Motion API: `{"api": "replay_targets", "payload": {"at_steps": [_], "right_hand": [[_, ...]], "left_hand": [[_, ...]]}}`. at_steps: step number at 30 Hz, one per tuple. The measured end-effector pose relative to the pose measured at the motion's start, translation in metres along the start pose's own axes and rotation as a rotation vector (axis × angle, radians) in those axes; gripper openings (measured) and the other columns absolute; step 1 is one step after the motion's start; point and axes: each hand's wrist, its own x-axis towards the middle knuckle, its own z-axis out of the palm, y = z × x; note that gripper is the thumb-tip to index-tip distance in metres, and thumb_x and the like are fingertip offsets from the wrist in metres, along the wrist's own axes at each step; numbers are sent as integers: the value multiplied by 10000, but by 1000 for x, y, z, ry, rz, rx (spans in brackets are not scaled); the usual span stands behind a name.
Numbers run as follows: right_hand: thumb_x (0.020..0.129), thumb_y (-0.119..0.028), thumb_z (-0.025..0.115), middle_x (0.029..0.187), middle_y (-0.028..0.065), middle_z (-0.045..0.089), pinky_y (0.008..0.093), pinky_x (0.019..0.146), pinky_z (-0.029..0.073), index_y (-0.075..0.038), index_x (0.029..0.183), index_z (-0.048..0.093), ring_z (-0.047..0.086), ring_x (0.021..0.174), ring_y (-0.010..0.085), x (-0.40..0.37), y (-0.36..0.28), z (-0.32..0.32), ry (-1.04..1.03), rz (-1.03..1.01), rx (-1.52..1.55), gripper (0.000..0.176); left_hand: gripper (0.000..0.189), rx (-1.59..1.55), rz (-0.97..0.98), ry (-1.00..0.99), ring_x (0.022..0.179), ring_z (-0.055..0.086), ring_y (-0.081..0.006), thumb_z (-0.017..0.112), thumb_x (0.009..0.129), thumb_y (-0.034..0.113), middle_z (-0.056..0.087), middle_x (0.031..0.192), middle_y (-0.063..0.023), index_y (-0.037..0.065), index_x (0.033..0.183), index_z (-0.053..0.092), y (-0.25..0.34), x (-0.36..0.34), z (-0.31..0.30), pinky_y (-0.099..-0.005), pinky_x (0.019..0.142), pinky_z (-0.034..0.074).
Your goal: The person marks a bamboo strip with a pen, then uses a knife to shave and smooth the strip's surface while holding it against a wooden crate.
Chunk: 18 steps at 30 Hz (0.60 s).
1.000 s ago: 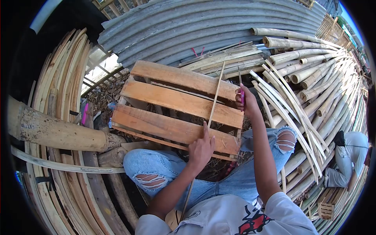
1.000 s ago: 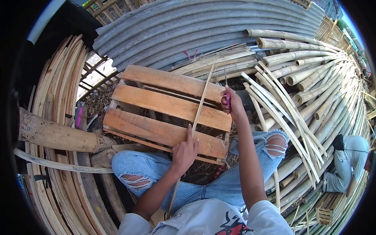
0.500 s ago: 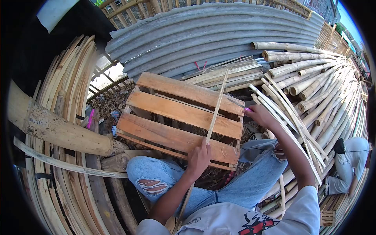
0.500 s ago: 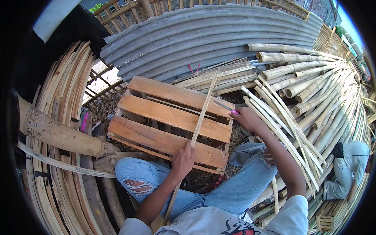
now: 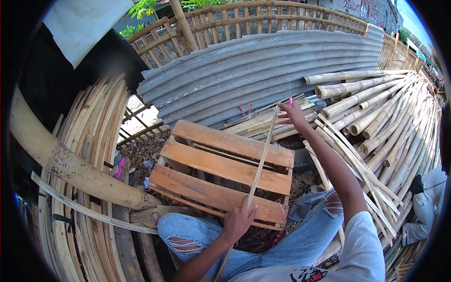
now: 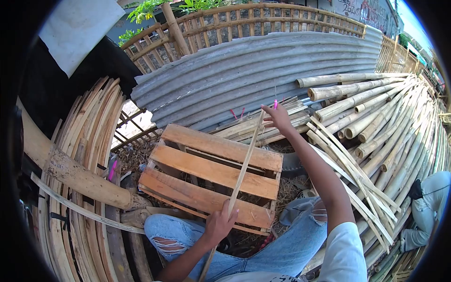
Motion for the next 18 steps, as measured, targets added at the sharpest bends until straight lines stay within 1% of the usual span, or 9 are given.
{"api": "replay_targets", "payload": {"at_steps": [2,6,8,9,12,14,15,16,18], "right_hand": [[794,-343,702,1115,206,526,401,628,573,21,1067,455,609,916,317,12,0,-2,8,14,49,518],[787,-244,696,1012,223,562,408,592,582,40,998,474,647,782,323,14,21,-7,16,85,-264,418],[809,-170,659,973,211,569,421,563,581,47,961,478,652,721,303,14,42,-12,-141,170,32,320],[823,-107,624,889,181,587,418,555,584,41,935,481,654,679,280,11,49,-13,-135,192,168,235],[821,-92,625,810,159,604,402,568,590,43,921,496,659,646,270,0,65,-18,-134,219,240,211],[819,-80,628,753,147,612,380,591,594,49,901,517,665,638,265,-10,65,-17,-171,288,240,189],[820,-76,627,756,149,615,374,598,594,49,892,527,668,644,259,-13,63,-15,-208,298,237,175],[821,-72,625,759,151,618,367,605,594,49,883,538,672,649,253,-14,62,-12,-247,308,232,162],[825,-69,620,767,142,621,357,605,593,45,879,541,674,653,243,-19,60,-1,-267,325,235,149]], "left_hand": [[457,-20,12,28,559,601,-418,517,898,336,557,537,-212,-3,1198,457,-3,-4,4,-490,518,500],[486,78,-28,8,526,610,-393,535,883,375,550,509,-202,-2,1184,473,-2,-18,7,-484,494,504],[498,125,6,2,523,606,-397,531,884,398,556,513,-192,0,1177,474,-3,-23,10,-484,483,497],[498,128,4,-6,523,606,-397,531,884,398,556,513,-192,0,1177,474,-3,-23,9,-484,483,497],[519,139,-58,-153,597,629,-385,523,887,428,589,588,-209,9,1188,462,-3,-19,5,-468,527,503],[548,20,-108,-180,700,641,-374,520,886,457,602,656,-226,20,1206,442,-4,-8,0,-445,615,507],[550,-79,-149,-282,809,654,-318,497,903,462,634,808,-217,24,1225,416,-3,5,-7,-400,682,503],[550,-80,-149,-284,809,654,-318,497,903,462,634,808,-217,24,1225,416,-3,18,-8,-400,682,503],[469,-604,-158,-323,867,653,-271,491,925,401,632,953,-184,40,1217,419,-10,43,-3,-362,701,513]]}}
